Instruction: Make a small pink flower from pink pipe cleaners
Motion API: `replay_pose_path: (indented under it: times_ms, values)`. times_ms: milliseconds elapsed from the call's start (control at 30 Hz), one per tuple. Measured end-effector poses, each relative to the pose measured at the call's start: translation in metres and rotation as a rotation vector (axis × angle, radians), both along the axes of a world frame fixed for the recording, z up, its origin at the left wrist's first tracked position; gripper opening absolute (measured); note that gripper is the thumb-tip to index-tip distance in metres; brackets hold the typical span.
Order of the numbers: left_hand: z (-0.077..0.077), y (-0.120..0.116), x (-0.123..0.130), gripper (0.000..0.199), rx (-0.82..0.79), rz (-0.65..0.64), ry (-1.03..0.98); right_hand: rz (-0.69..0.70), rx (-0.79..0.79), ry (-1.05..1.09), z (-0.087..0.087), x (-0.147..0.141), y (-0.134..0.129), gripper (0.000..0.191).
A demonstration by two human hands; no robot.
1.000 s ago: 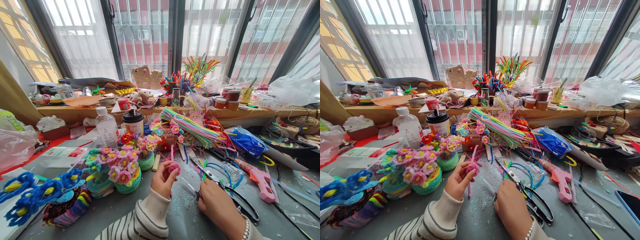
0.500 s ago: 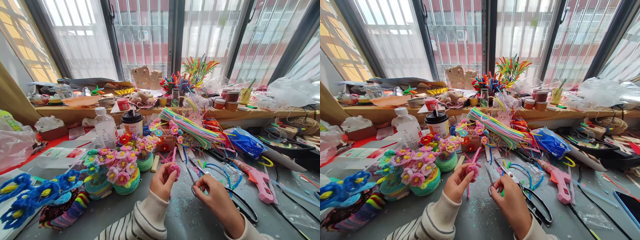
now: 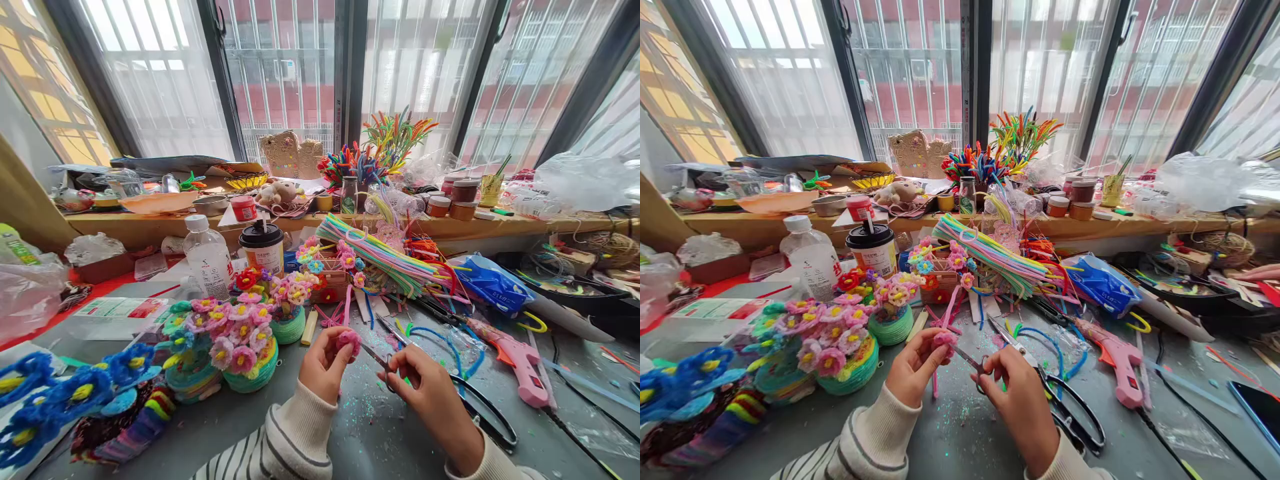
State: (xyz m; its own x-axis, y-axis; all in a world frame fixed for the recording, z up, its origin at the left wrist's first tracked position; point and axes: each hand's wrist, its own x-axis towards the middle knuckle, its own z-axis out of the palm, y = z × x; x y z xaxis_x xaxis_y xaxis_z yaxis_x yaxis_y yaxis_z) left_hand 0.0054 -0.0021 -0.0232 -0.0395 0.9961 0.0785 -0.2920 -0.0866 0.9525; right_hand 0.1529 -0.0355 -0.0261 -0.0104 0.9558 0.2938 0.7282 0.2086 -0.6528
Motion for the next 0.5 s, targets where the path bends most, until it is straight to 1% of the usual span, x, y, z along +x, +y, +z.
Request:
replay_pose_path:
  times_ms: [100,200,300,500]
  values:
    - [0.0,0.0,0.0,0.021,0.022,0.014,0.007,0.019,0.012,0.0,0.0,0.001,0.0,0.023]
    - [0.0,-0.001,0.0,0.019,0.06,0.029,0.064,0.047,0.014,-0.022,-0.002,0.0,0.001,0.026]
    - [0.0,-0.001,0.0,0.017,0.063,0.044,0.115,0.034,0.014,-0.038,-0.006,-0.002,0.002,0.03]
    - [-0.002,0.0,0.001,0.02,0.044,0.012,0.083,0.028,0.01,-0.03,-0.012,-0.002,0.003,0.034]
